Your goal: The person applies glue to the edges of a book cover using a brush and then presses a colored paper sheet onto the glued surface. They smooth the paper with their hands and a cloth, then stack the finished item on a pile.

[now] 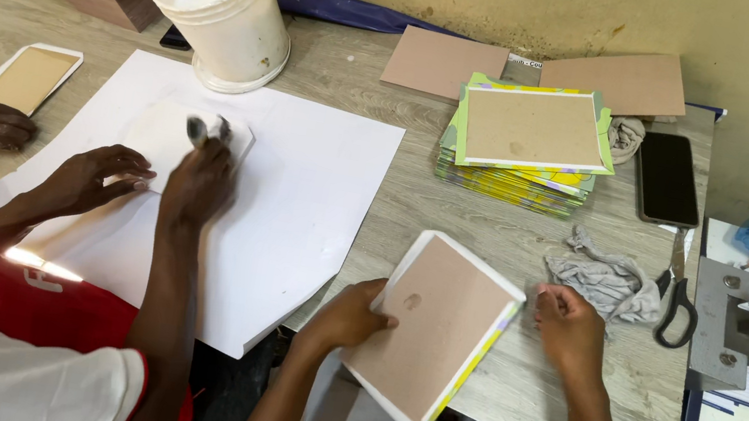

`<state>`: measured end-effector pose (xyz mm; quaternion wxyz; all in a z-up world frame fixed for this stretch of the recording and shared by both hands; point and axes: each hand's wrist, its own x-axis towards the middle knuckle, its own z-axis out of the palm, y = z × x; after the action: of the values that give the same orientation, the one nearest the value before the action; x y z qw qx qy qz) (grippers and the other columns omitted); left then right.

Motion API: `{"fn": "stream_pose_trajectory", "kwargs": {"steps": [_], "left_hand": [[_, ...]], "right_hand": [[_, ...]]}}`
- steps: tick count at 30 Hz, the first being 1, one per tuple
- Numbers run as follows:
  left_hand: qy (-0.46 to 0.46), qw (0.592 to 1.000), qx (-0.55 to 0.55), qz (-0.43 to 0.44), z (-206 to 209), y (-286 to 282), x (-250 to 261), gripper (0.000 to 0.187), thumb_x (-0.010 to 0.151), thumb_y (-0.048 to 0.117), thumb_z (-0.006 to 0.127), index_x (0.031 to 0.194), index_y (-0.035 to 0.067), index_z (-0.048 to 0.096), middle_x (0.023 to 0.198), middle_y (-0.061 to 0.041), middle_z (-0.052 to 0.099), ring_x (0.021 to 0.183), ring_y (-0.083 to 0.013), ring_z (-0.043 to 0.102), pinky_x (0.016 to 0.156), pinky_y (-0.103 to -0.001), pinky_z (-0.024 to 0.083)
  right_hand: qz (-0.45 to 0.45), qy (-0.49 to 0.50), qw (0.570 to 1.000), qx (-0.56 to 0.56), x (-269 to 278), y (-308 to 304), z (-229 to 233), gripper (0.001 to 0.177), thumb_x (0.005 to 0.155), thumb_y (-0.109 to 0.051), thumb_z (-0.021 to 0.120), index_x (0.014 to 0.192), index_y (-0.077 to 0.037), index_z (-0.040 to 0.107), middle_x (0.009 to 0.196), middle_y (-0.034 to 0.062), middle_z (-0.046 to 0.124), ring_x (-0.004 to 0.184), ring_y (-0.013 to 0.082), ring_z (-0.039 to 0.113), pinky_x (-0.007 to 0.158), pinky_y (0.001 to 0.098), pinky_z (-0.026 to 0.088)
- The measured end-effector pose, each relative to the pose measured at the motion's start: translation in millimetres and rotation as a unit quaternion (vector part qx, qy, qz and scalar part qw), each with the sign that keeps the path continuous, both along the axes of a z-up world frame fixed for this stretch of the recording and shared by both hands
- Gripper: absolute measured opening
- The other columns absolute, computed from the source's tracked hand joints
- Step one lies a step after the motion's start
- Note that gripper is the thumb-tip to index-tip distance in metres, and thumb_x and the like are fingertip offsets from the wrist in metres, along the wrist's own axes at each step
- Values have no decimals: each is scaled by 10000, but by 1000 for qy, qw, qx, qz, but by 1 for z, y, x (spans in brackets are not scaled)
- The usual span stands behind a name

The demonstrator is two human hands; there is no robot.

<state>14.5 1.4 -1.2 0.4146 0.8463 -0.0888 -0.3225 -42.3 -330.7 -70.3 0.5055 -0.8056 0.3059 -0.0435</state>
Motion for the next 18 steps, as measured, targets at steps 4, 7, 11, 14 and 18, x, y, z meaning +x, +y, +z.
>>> {"fn": "stream_pose_trajectory", "kwargs": {"steps": [4, 7, 11, 14, 18], "left_hand": [[-41, 991, 120, -33, -13, -20, 28, 495, 952, 326, 780, 1434, 233, 717, 1232, -203, 780, 1206, -419, 732, 1034, -562, 571], [-30, 982, 150, -114, 14, -45, 34, 670, 955, 210, 754, 1594, 127, 569, 1304, -269, 737, 1225, -460, 715, 1014, -560, 571], [-70, 950, 181, -246, 22, -81, 31, 650, 931, 146, 696, 1573, 154, 596, 1301, -254, 740, 1232, -453, 710, 1042, -574, 554], [-88, 931, 199, -293, 14, -95, 28, 648, 918, 172, 708, 1558, 157, 608, 1287, -221, 755, 1213, -425, 722, 1046, -568, 536], [-109, 927, 223, -280, -7, -80, 55, 629, 902, 367, 785, 1484, 161, 668, 1264, -163, 778, 1246, -393, 713, 1148, -516, 423]], "right_hand": [[-22, 6, 1000, -15, 1, -1, -2, 170, 1051, -347, 737, 1051, -226, 857, 730, 75, 782, 664, 191, 772, 678, 321, 615], [-14, -28, 999, 21, -8, 14, 40, 196, 1048, -321, 766, 1209, -237, 841, 805, 129, 798, 703, 242, 781, 713, 363, 647], [329, -15, 903, -277, -13, 31, 87, 815, 841, -280, 878, 1584, -145, 571, 1554, 159, 624, 1521, 445, 464, 1336, 611, 252], [372, 113, 876, -285, -11, 31, 81, 613, 888, -289, 838, 1465, -210, 647, 1393, 81, 740, 1382, 360, 626, 1251, 575, 377], [313, 242, 890, -227, -14, 25, 86, 356, 882, -376, 850, 1224, -295, 795, 1150, 69, 841, 1151, 368, 787, 998, 500, 593]]}}
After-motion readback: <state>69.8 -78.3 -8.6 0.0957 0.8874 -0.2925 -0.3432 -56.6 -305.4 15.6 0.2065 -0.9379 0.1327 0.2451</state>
